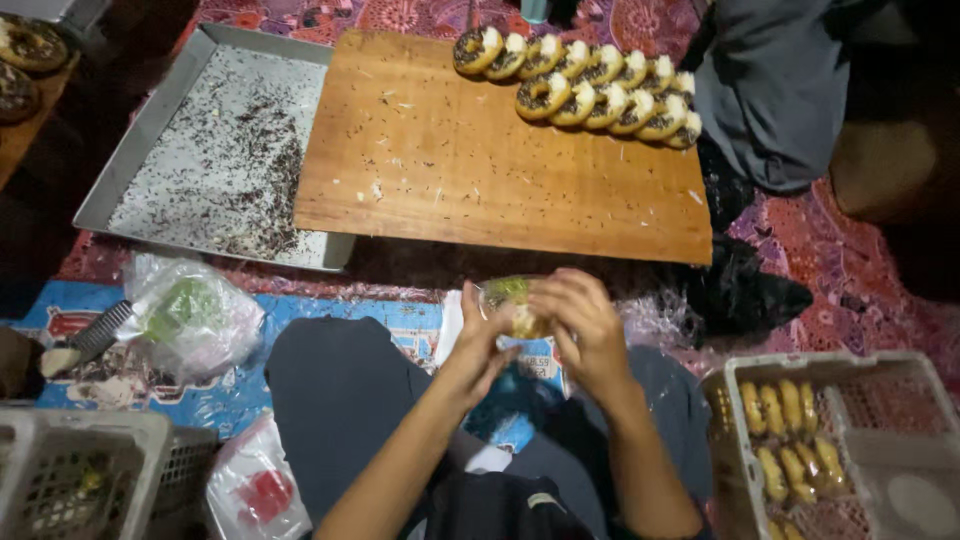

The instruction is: The person picks doughnuts from a wooden board and places them into small plastic bags. They seal each bag and place it into a white plastic crate. The person repeats this process for multiple doughnuts.

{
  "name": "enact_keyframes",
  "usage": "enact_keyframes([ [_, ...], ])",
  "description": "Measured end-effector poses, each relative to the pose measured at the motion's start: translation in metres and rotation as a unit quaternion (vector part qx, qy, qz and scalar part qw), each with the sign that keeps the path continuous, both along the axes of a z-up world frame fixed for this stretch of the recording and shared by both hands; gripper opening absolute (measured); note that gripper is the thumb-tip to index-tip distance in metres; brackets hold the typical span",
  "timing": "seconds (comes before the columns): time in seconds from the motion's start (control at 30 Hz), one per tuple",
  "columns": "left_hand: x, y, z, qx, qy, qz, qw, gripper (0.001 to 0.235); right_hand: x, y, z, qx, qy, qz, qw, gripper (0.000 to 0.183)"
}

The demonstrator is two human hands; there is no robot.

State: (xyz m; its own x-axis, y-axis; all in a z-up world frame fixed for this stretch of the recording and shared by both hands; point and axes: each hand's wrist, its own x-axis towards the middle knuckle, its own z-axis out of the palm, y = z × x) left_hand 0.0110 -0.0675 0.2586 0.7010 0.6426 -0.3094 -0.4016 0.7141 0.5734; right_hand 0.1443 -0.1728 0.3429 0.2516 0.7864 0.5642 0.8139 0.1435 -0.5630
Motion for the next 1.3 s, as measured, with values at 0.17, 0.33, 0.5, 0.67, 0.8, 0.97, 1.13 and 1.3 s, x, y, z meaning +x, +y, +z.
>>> enact_keyframes([
  [0.17,-0.020,-0.018,0.024,0.259,0.095,0.036,0.960,0.030,0.003,-0.009,0.017,-0.152,0.065,-0.057,0.985,0.016],
  [0.33,-0.040,-0.039,0.071,0.363,0.210,-0.117,0.900,0.026,-0.002,-0.030,0.050,-0.037,-0.259,0.094,0.961,0.030],
  [0.5,-0.078,-0.032,0.116,0.593,0.210,-0.155,0.762,0.023,0.070,-0.025,0.059,-0.211,-0.391,0.005,0.896,0.020],
  [0.67,-0.073,-0.013,0.106,0.854,0.106,-0.112,0.497,0.009,0.058,-0.033,0.001,-0.201,-0.404,0.071,0.890,0.115],
  [0.8,-0.054,0.000,0.066,0.471,-0.027,-0.270,0.839,0.028,0.006,-0.054,-0.063,-0.358,0.275,0.263,0.853,0.049],
  [0.97,-0.073,-0.019,0.021,0.249,0.140,0.030,0.958,0.023,-0.068,-0.011,-0.069,-0.109,0.691,0.038,0.714,0.038],
  [1.13,-0.108,0.019,-0.020,0.325,0.341,0.235,0.850,0.019,-0.084,0.072,-0.130,-0.115,0.706,0.029,0.699,0.032],
  [1.3,-0.193,0.036,-0.036,0.372,0.468,0.270,0.754,0.014,-0.108,0.096,-0.199,-0.137,0.481,0.116,0.858,0.018],
])
